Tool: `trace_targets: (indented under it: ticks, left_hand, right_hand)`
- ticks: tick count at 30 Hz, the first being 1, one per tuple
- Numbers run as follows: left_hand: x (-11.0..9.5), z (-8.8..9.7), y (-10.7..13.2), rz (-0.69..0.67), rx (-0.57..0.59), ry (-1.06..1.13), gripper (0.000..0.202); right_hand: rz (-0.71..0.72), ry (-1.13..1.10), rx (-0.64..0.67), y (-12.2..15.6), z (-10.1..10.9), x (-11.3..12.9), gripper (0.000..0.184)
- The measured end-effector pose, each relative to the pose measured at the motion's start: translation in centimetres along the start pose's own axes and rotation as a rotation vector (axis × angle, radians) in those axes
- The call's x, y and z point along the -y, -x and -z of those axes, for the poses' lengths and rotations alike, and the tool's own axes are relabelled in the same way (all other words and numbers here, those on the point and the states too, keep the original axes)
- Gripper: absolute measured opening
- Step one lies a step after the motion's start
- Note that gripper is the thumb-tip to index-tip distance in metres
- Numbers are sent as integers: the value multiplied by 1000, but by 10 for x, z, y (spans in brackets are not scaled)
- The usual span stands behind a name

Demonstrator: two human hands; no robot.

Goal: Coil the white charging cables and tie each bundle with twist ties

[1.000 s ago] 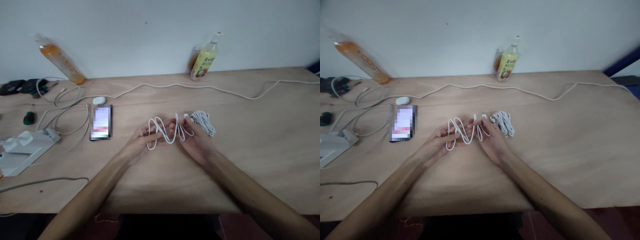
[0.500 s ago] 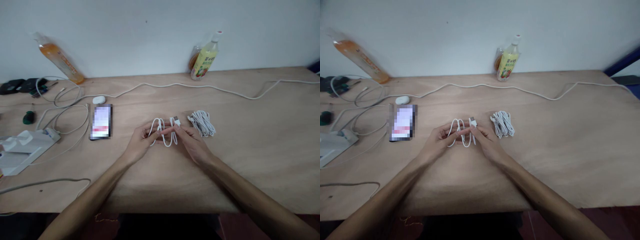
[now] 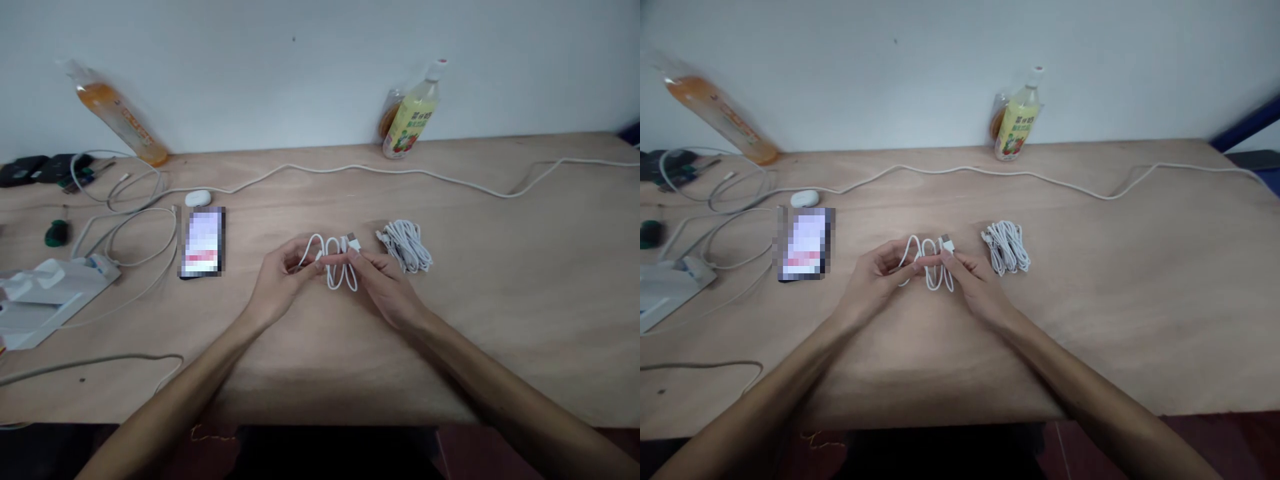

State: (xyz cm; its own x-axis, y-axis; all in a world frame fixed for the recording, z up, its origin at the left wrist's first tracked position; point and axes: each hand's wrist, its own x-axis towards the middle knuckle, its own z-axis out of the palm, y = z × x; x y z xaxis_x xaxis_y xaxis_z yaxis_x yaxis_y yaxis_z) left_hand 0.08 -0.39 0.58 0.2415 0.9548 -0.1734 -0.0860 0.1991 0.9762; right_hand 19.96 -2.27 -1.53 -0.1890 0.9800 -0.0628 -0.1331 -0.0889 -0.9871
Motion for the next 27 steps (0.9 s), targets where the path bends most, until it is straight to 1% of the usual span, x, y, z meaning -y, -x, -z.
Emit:
trace_targets:
  ticks: [2, 4, 8, 10, 13, 16, 19, 21, 23, 27]
  left_hand:
    - [-2, 1, 0, -18, -12, -10, 43]
    - [-4, 0, 1, -35, -19, -52, 44]
    - [-7, -1, 3, -48, -29, -131, 36]
    - [-7, -2, 4, -51, -10, -147, 31]
    - [-6, -1, 4, -30, 29, -167, 30]
    - [-5, 0, 2, -20, 36, -143, 30]
    - [-3, 1, -1, -22, 26, -69, 27]
    - [-1, 2, -2, -4, 25, 6, 32]
    - [1, 1, -2, 35, 38, 77, 43]
    - [2, -1, -1, 104, 56, 104, 60]
  right_hand:
    - [-2, -20, -21, 0, 0, -2, 50]
    - [-10, -42, -55, -1, 0, -1, 49]
    - [-35, -119, -83, 0, -1, 4, 46]
    - [-46, -147, -73, 0, -2, 6, 46]
    - [-55, -157, -66, 0, -3, 7, 48]
    - [-56, -174, -63, 0, -3, 5, 47]
    - [-58, -203, -66, 0, -3, 5, 45]
    - [-55, -226, -73, 0, -3, 5, 43]
    - [-55, -248, -84, 0, -3, 6, 43]
    - [-76, -278, -109, 0, -3, 8, 41]
